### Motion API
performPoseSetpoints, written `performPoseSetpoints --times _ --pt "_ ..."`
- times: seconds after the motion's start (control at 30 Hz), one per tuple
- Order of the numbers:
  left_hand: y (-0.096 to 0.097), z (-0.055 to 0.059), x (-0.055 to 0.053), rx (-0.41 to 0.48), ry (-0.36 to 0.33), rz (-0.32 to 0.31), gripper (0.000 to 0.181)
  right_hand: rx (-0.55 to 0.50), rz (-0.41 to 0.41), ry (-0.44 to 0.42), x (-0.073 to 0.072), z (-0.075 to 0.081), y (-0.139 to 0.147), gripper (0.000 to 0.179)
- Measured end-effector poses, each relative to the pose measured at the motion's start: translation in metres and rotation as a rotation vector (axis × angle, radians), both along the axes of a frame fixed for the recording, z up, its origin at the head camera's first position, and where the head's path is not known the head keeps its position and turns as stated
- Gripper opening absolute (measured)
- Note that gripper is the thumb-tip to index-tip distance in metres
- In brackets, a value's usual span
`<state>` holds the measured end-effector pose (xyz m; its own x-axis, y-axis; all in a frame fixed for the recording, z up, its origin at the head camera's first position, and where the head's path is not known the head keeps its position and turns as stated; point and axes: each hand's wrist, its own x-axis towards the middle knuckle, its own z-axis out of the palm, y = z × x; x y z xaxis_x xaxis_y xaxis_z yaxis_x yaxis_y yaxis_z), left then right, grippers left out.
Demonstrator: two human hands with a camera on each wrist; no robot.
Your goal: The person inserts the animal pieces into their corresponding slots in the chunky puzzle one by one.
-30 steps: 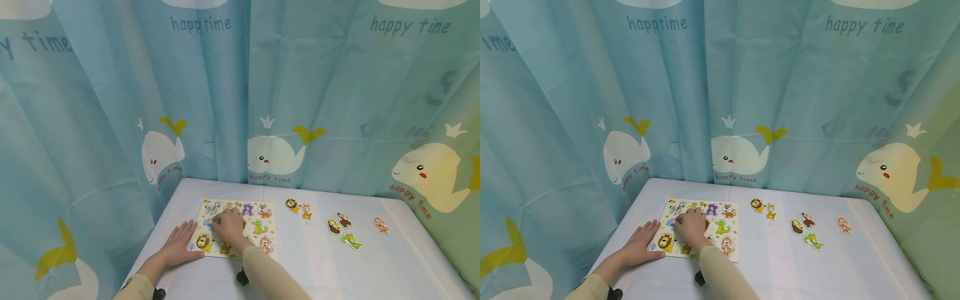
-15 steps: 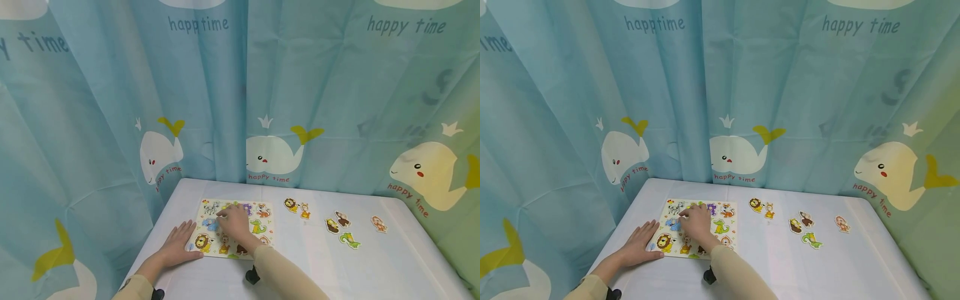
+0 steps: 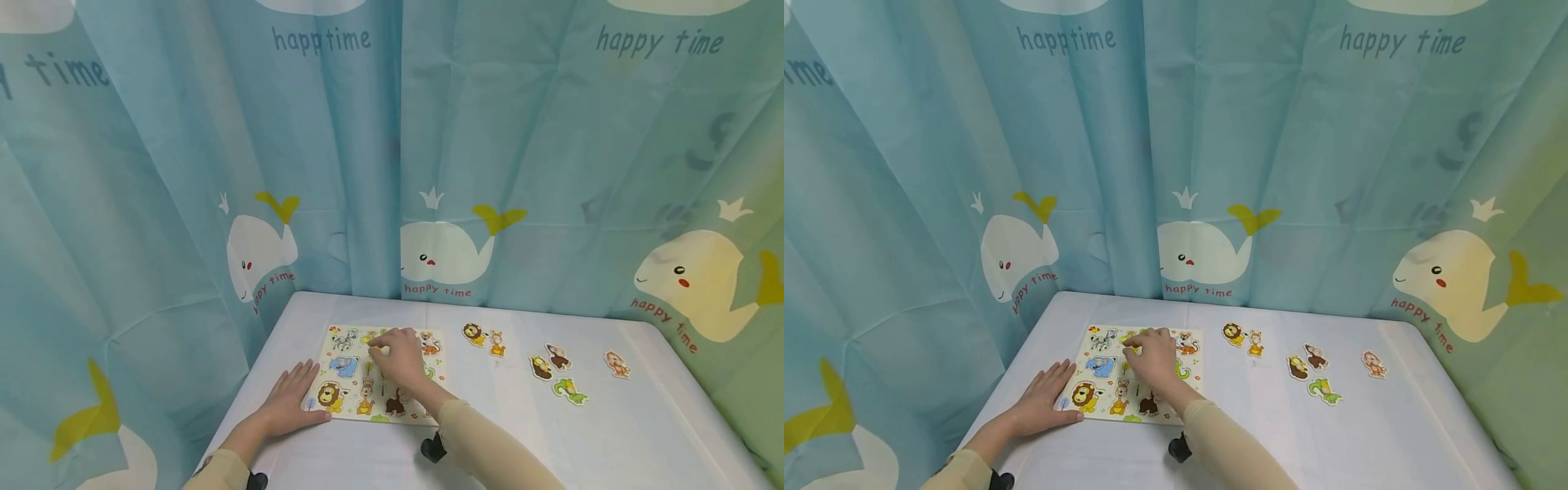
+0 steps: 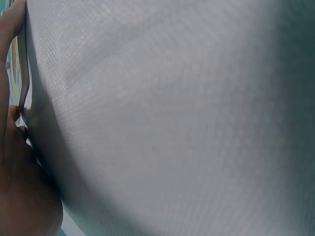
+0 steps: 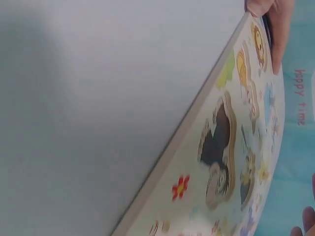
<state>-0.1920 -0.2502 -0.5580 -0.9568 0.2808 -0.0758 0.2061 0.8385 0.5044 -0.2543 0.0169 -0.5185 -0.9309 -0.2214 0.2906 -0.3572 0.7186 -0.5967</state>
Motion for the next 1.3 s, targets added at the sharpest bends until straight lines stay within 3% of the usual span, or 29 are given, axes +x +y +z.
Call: performPoseSetpoints --times 0.17,0.43,1.03,1.3 --pt "0.0 -0.001 0.001 0.011 -0.003 0.008 0.117 -0.01 -0.009 -0.006 0.0 0.005 0.014 0.016" --pt "0.002 0.008 0.001 -0.017 -0.046 0.006 0.115 -0.026 -0.041 0.001 0.0 0.01 0.031 0.015" --pt "0.002 0.006 0.0 -0.045 -0.04 0.006 0.115 -0.071 -0.098 -0.06 -0.002 0.005 0.07 0.017" --pt "0.002 0.006 0.0 -0.049 -0.051 0.018 0.117 -0.05 -0.124 -0.013 -0.003 0.004 0.087 0.015"
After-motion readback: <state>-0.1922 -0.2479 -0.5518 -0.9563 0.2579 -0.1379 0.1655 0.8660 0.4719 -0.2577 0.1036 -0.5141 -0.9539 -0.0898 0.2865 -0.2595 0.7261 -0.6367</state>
